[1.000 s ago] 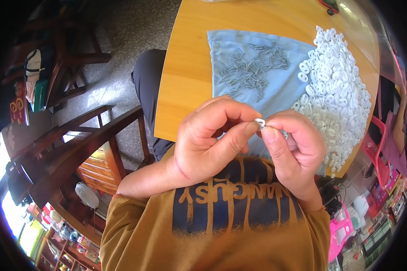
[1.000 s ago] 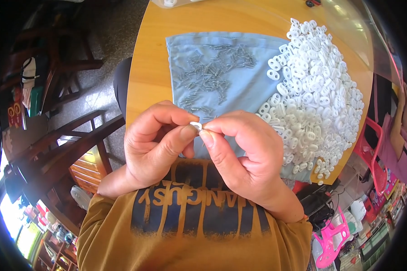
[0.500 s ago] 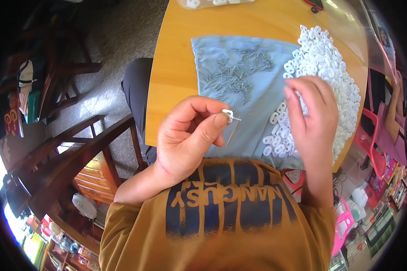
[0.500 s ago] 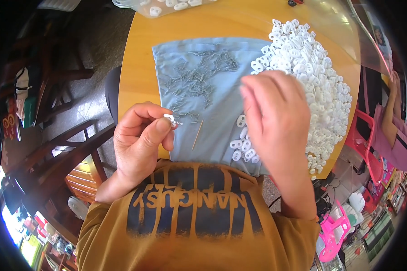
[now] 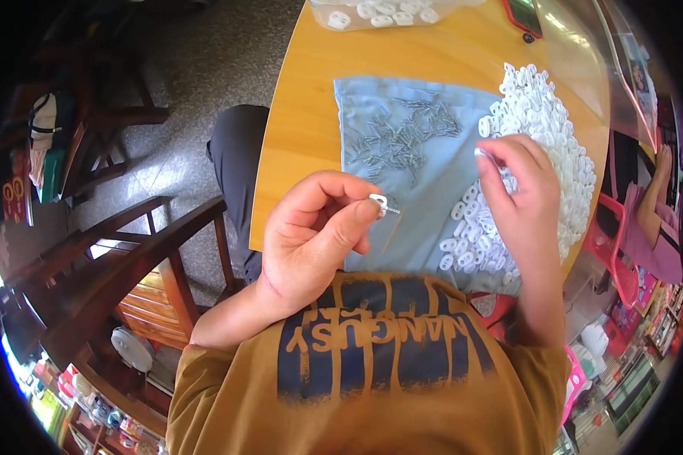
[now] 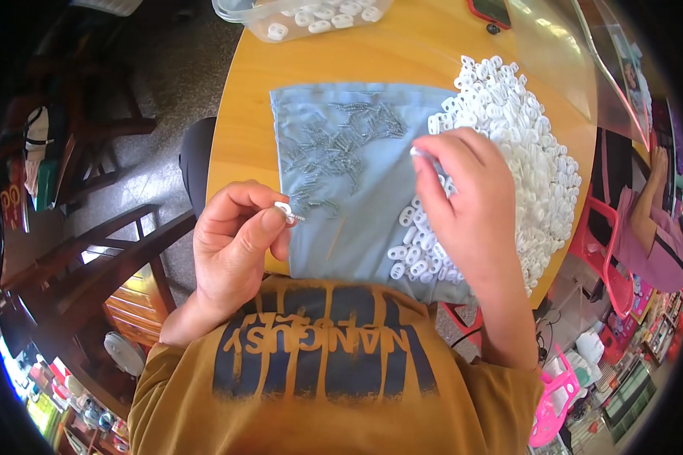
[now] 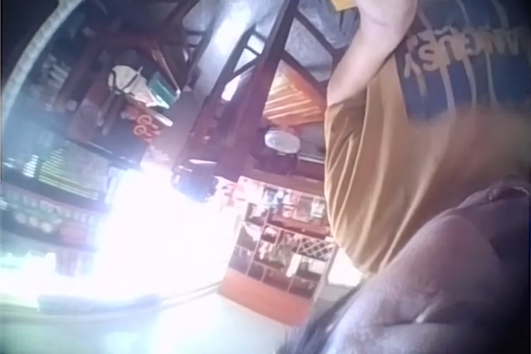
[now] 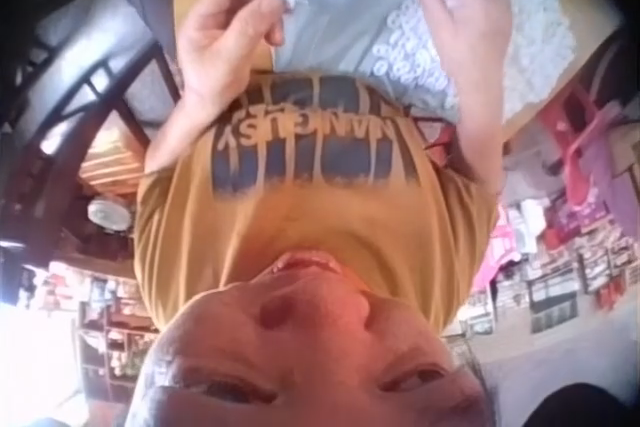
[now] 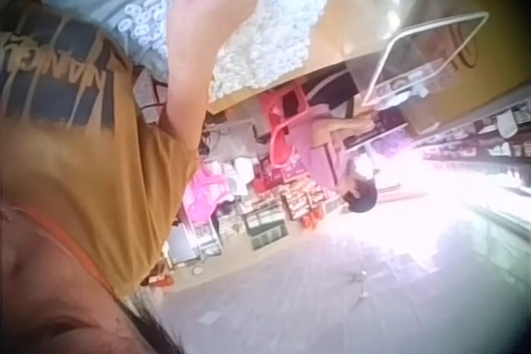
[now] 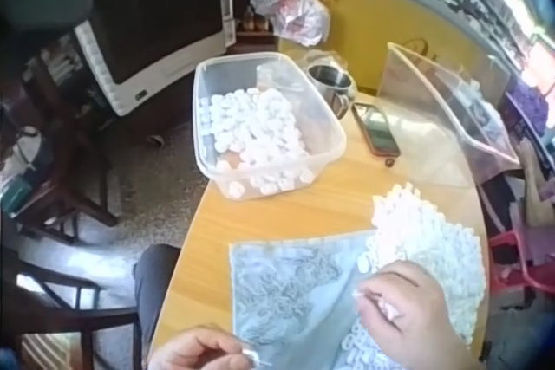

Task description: Manually assembling white plastic loops onto metal spring clips at a workspace table.

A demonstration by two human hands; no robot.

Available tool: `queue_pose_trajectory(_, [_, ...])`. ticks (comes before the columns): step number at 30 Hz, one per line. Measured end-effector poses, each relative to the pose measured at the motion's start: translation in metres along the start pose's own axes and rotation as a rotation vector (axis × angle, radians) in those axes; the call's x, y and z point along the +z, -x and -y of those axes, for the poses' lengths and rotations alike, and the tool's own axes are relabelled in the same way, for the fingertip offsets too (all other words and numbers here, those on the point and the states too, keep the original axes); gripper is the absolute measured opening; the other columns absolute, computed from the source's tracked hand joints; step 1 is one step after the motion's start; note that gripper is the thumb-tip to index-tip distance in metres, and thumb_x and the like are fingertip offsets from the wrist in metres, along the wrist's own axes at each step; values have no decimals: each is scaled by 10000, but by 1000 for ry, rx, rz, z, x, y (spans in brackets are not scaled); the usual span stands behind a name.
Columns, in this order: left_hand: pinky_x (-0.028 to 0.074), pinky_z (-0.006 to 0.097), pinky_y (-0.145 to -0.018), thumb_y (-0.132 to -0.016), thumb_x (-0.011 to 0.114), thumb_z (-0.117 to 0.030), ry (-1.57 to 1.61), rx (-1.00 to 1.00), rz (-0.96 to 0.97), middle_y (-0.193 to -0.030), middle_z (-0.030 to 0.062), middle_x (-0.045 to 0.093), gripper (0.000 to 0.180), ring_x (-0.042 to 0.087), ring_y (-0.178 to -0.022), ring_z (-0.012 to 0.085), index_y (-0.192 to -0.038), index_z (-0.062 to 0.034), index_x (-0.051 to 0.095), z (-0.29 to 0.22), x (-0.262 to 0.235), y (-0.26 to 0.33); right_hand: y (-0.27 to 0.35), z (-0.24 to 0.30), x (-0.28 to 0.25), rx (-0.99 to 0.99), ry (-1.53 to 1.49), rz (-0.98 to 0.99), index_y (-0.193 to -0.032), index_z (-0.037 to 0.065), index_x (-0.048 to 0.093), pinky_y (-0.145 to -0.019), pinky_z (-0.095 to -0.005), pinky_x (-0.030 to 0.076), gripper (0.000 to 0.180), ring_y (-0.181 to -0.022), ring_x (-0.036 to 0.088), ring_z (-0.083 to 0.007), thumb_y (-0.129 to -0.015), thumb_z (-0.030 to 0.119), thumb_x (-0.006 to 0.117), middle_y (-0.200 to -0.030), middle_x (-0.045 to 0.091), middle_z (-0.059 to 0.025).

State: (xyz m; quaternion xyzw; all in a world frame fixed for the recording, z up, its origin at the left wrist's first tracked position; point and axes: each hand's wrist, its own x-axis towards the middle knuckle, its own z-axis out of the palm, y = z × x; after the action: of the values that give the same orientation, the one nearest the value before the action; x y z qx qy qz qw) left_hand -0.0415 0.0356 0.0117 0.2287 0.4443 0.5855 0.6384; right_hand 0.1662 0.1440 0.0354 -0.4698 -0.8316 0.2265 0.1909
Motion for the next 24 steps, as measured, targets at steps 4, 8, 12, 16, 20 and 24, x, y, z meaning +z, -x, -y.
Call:
queue_pose_trajectory(4, [435,178,-561,-893,569,-42,141,-41,130,-884,46,603,111,529,-641,62,-998,-7,556,-8,5,-9,19,31,3,297,-705,29,-949,-26,571,-755,-241,447,104,-837,562,-106,-892,60,559,-894,603,-54])
queue_pose_trajectory(8, [411,226,-515,-892,544,-65,193,-86,102,-825,95,601,95,505,-547,117,-965,-7,539,-15,20,-14,26,52,5,404,-1071,142,-1079,-36,545,-761,-221,430,186,-857,533,-93,-907,30,526,-940,582,-52])
queue_pose_trajectory(12, [410,232,-511,-896,538,-69,214,-94,103,-844,97,599,94,499,-544,117,-974,-18,528,-13,20,-14,24,58,5,318,-999,170,-1108,-27,564,-750,-233,427,221,-868,527,-105,-898,27,527,-957,567,-61])
queue_pose_trajectory(16, [418,232,-513,-897,538,-71,226,-82,91,-847,95,598,94,507,-549,122,-974,-19,526,-11,21,-11,24,57,10,239,-941,185,-1139,-1,573,-739,-233,426,249,-825,531,-113,-900,44,522,-920,565,-67])
queue_pose_trajectory(20, [444,238,-527,-898,536,-70,228,-100,101,-862,94,600,100,533,-567,131,-980,-15,522,-9,22,-10,23,64,10,301,-957,169,-1122,-14,559,-733,-233,426,233,-805,525,-103,-897,37,526,-914,566,-65])
queue_pose_trajectory(24, [458,197,-588,-914,540,-60,272,-128,180,-895,48,579,114,536,-650,77,-1017,-14,522,-5,21,-9,29,58,17,317,-1159,75,-1091,-27,510,-746,-239,427,211,-816,518,-94,-888,21,540,-928,566,-52])
